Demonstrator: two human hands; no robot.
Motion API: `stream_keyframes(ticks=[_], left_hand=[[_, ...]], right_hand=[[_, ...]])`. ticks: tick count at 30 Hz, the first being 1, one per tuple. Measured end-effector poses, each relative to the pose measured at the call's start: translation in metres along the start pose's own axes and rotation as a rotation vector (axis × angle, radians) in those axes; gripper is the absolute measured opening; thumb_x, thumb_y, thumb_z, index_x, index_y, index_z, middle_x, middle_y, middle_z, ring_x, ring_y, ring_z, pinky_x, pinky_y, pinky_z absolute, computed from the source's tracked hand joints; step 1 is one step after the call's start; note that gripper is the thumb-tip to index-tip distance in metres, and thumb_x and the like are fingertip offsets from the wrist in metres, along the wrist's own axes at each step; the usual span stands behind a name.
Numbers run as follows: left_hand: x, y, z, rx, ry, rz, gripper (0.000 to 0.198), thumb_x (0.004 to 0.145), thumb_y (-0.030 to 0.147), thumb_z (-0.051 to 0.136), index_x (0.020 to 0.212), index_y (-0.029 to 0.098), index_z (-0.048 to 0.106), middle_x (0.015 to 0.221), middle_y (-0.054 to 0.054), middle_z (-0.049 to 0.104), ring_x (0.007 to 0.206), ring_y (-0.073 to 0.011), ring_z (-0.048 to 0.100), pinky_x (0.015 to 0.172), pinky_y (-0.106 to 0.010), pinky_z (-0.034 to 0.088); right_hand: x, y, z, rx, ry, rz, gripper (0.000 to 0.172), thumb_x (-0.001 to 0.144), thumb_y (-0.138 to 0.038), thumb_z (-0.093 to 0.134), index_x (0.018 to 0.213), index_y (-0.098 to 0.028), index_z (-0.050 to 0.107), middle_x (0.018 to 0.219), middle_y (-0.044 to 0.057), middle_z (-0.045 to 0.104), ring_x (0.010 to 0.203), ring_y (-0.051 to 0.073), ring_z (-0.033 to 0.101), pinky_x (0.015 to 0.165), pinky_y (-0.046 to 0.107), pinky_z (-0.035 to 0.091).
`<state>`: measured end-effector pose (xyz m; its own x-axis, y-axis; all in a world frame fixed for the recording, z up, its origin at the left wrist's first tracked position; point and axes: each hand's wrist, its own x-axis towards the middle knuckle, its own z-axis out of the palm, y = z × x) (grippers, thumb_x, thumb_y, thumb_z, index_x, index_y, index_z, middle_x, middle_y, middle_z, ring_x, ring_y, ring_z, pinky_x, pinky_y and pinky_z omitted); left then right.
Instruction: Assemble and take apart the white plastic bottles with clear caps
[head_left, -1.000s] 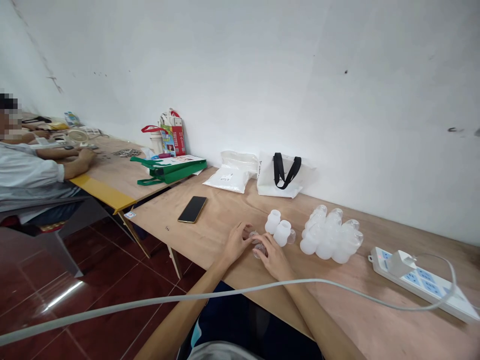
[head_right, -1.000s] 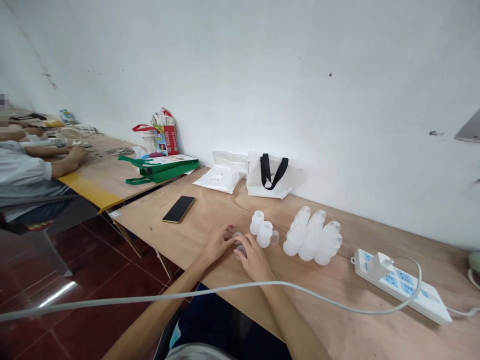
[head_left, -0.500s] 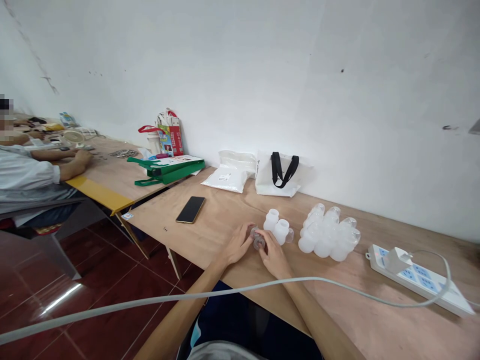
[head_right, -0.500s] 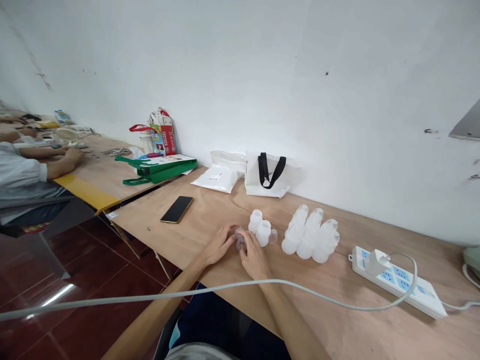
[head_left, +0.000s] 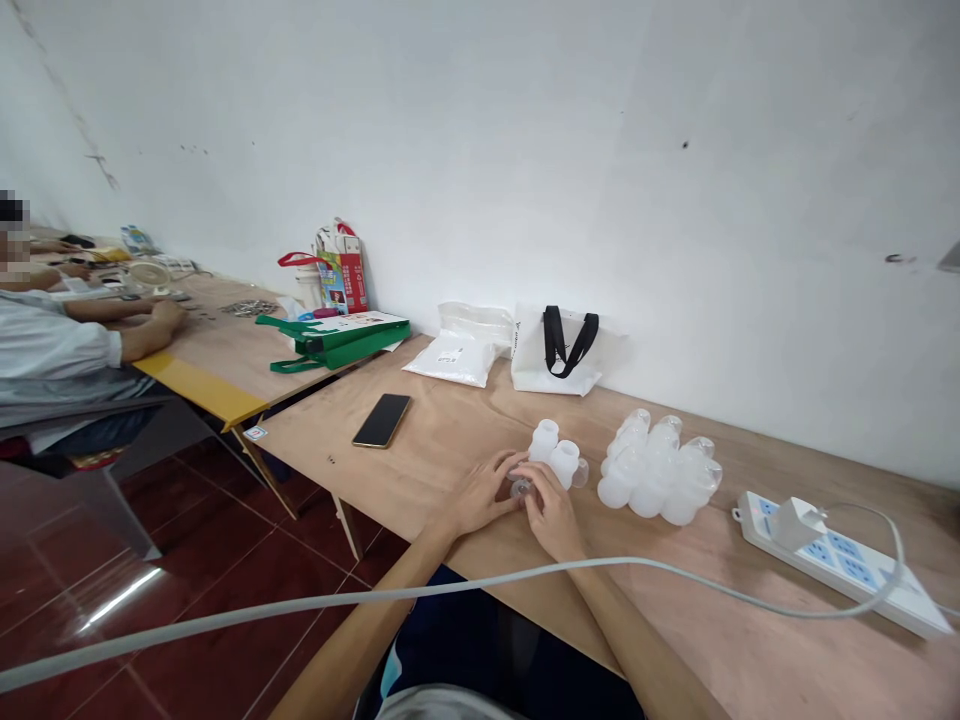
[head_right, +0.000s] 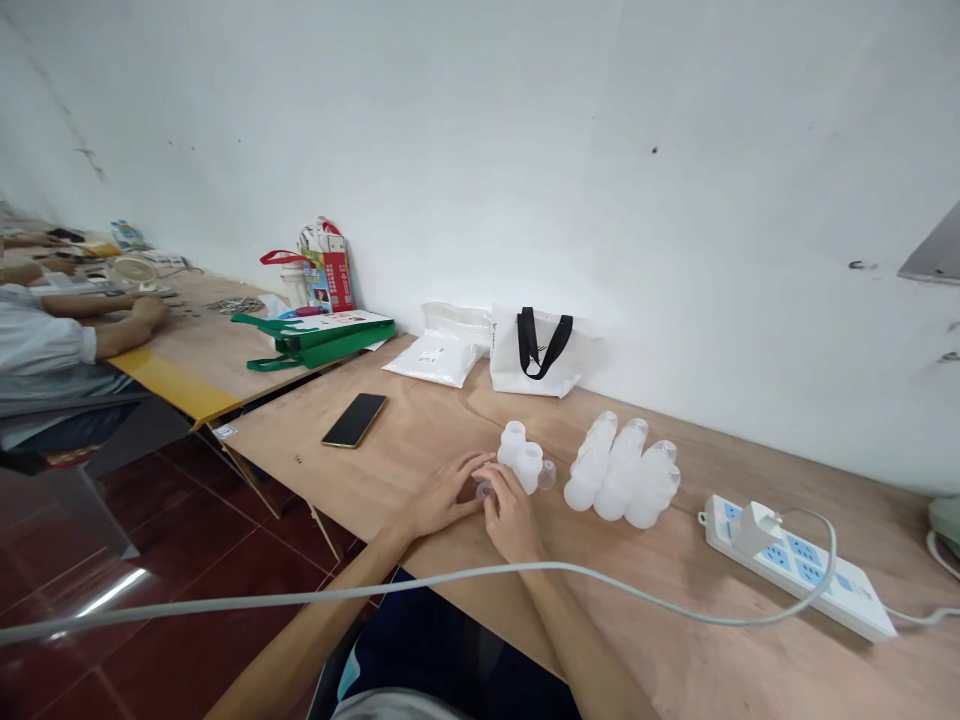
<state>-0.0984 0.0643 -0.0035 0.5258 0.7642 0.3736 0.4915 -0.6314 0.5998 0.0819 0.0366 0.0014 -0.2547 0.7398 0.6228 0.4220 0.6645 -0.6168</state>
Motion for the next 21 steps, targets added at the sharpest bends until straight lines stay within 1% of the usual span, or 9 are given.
stream_keyframes(ticks=[2,5,7,10,13,15,18,21], left_hand=[[0.0,-0.0008,0.0002,0.022,-0.017,0.007,0.058,0.099,0.045,0.058,0.153,0.033,0.04,0.154,-0.009,0.046,0.139,-0.0276,0.048,0.115,-0.046,0.041],[-0.0005,-0.0012,0.0003,0.045,-0.018,0.009,0.045,0.1,0.043,0.056,0.143,0.029,0.054,0.152,-0.01,0.049,0.139,-0.0288,0.048,0.116,-0.047,0.04],[-0.0009,-0.0017,0.0007,0.047,-0.019,0.01,0.041,0.099,0.043,0.057,0.137,0.029,0.059,0.15,-0.009,0.051,0.139,-0.0288,0.048,0.117,-0.047,0.039],[-0.0012,-0.0027,0.0013,0.035,-0.015,-0.002,0.038,0.098,0.042,0.059,0.133,0.029,0.062,0.149,-0.008,0.052,0.138,-0.0285,0.049,0.117,-0.047,0.039],[-0.0009,-0.0024,0.0015,0.02,-0.01,-0.013,0.038,0.097,0.043,0.061,0.132,0.028,0.061,0.149,-0.009,0.052,0.139,-0.0282,0.048,0.116,-0.045,0.04],[-0.0002,-0.0011,0.0017,0.011,-0.005,-0.022,0.034,0.096,0.042,0.061,0.126,0.026,0.062,0.148,-0.009,0.053,0.137,-0.0279,0.05,0.114,-0.044,0.041],[0.0016,0.0009,0.0024,-0.01,0.028,-0.046,0.025,0.095,0.039,0.061,0.114,0.024,0.063,0.142,-0.01,0.055,0.129,-0.0271,0.055,0.11,-0.043,0.045],[0.0033,0.0017,0.003,-0.023,0.076,-0.073,0.022,0.092,0.035,0.062,0.11,0.022,0.062,0.134,-0.01,0.058,0.118,-0.0252,0.06,0.104,-0.04,0.048]], right_hand=[[-0.0002,-0.0002,-0.0004,0.001,0.007,-0.021,0.044,0.082,-0.003,0.041,0.111,-0.024,0.066,0.113,0.008,0.066,0.116,0.025,0.06,0.103,0.044,0.05],[-0.0002,-0.0002,-0.001,0.006,0.019,-0.042,0.041,0.084,-0.003,0.04,0.106,-0.025,0.067,0.108,0.008,0.067,0.109,0.024,0.062,0.097,0.041,0.052],[0.0001,-0.0007,-0.0014,0.002,0.027,-0.042,0.04,0.085,-0.004,0.04,0.105,-0.025,0.068,0.107,0.007,0.066,0.107,0.024,0.062,0.096,0.041,0.052],[0.0008,-0.0024,-0.0017,0.0,0.03,-0.038,0.038,0.087,-0.006,0.04,0.102,-0.025,0.069,0.106,0.007,0.066,0.106,0.023,0.062,0.096,0.04,0.052],[0.001,-0.0038,-0.0018,-0.002,0.044,-0.049,0.035,0.09,-0.007,0.041,0.099,-0.025,0.069,0.104,0.007,0.066,0.105,0.023,0.063,0.094,0.039,0.052],[0.0008,-0.0038,-0.002,-0.007,0.052,-0.065,0.034,0.091,-0.008,0.041,0.097,-0.025,0.069,0.103,0.007,0.066,0.104,0.023,0.063,0.094,0.039,0.052],[0.0001,-0.0019,-0.0023,-0.01,0.042,-0.085,0.033,0.093,-0.008,0.04,0.093,-0.025,0.069,0.099,0.007,0.067,0.1,0.022,0.063,0.09,0.038,0.052],[-0.0009,0.0012,-0.0015,-0.008,0.011,-0.1,0.033,0.094,-0.009,0.041,0.088,-0.025,0.068,0.092,0.006,0.068,0.093,0.022,0.064,0.085,0.037,0.053]])
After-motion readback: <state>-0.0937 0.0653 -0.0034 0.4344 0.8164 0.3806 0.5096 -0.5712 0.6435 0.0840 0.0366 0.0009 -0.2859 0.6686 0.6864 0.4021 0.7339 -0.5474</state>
